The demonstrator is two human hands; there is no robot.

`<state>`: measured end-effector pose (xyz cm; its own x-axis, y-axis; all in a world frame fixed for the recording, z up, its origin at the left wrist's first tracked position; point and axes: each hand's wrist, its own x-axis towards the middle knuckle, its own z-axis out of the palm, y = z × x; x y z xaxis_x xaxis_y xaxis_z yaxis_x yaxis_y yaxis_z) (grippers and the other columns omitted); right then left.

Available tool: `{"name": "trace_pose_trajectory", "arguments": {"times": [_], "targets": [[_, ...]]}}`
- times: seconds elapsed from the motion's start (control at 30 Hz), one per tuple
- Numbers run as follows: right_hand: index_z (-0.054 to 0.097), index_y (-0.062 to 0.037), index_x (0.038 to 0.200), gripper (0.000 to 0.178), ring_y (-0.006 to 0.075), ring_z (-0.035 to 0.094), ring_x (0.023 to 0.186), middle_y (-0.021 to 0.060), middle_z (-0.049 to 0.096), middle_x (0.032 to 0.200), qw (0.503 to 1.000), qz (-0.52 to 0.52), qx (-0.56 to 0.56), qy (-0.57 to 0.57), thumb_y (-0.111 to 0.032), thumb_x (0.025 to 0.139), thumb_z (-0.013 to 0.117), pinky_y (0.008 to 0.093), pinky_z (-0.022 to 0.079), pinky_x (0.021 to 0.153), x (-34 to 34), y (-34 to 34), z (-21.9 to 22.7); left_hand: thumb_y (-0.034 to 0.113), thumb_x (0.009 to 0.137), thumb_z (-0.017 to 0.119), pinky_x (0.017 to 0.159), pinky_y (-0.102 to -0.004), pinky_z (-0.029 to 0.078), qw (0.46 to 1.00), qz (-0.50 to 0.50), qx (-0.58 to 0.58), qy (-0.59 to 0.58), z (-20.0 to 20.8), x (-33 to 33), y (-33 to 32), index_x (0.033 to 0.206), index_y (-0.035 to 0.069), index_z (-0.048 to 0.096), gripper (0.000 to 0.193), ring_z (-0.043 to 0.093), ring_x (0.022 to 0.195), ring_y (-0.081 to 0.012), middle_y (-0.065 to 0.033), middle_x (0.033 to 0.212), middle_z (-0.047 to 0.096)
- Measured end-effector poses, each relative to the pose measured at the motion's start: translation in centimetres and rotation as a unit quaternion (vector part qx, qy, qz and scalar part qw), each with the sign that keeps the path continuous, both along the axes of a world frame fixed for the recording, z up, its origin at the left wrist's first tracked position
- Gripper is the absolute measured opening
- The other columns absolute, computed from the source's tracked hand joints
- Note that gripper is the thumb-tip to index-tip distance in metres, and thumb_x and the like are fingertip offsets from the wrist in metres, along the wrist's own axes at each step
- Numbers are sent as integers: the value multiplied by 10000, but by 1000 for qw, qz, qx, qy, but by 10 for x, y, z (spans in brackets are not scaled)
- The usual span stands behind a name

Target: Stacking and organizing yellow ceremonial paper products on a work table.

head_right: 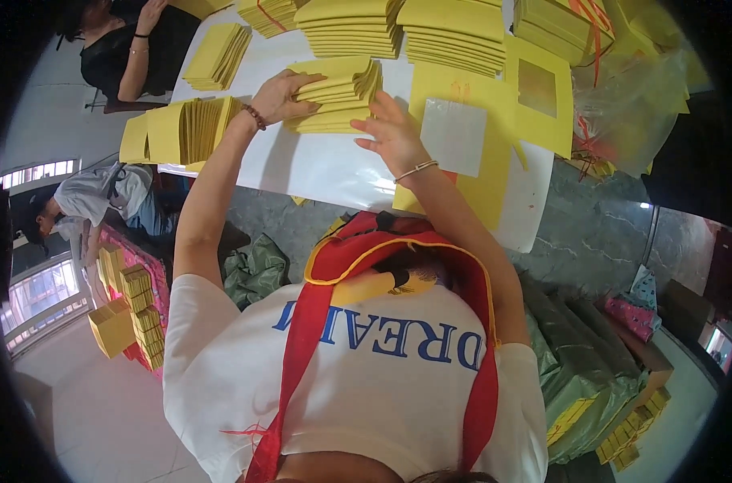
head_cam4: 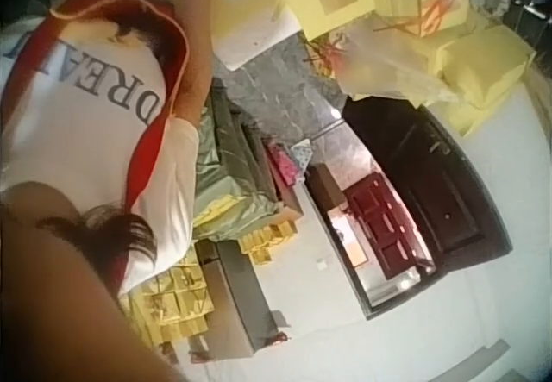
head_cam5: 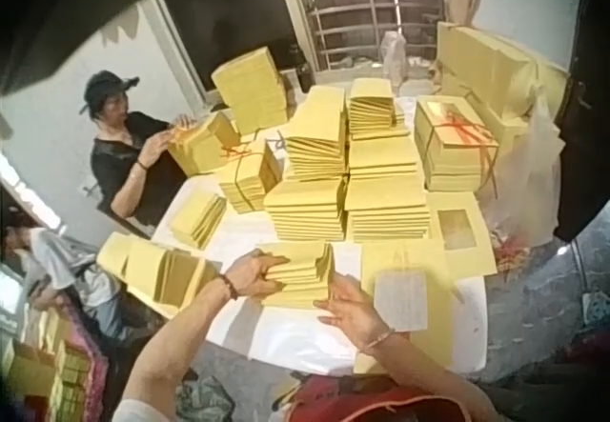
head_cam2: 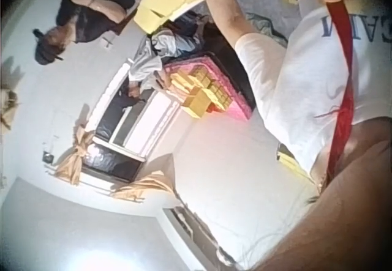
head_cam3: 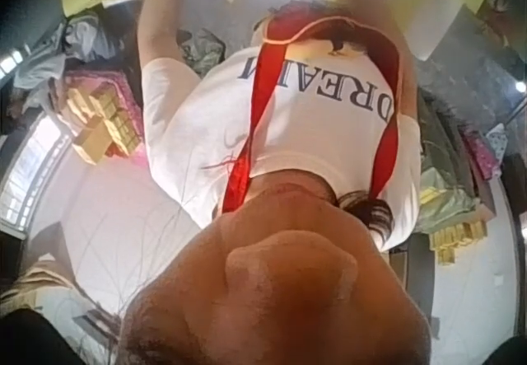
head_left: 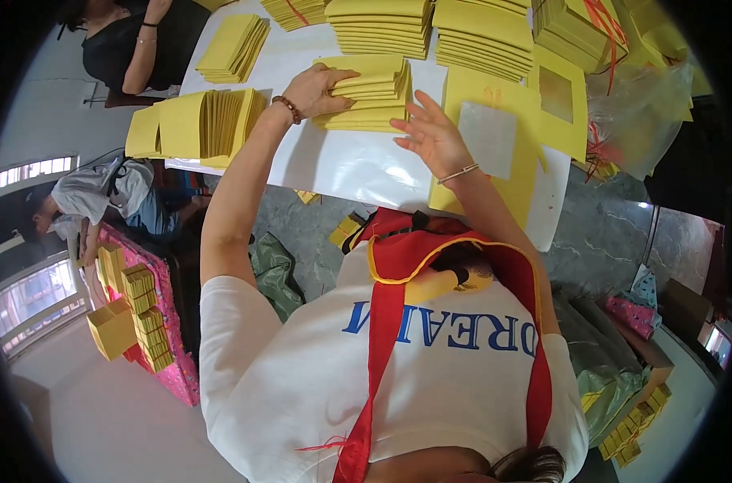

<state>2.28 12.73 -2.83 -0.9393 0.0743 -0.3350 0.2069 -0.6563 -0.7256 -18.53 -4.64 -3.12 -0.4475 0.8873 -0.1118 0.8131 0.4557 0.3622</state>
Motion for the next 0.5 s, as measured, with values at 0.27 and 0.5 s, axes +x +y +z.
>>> {"name": "trace_pose_trajectory", "arguments": {"times": [0.27,0.5], "targets": [[185,-81,1434,626,267,414,1237,160,347,1393,999,18,-24,35,-197,902,492,380,388,949,-12,21,-2,359,717,676,826,-365,454,981,-48,84,170,-1,21,-2,1205,102,527,571,534,982,-292,-115,984,633],[158,-95,1441,632,261,263,1329,125,270,1449,995,-62,-18,-82,-278,919,464,440,262,1034,-11,-1,-1,338,693,683,761,-376,482,991,1,66,120,-1,22,7,1190,136,543,554,569,880,-288,-100,870,648]]}}
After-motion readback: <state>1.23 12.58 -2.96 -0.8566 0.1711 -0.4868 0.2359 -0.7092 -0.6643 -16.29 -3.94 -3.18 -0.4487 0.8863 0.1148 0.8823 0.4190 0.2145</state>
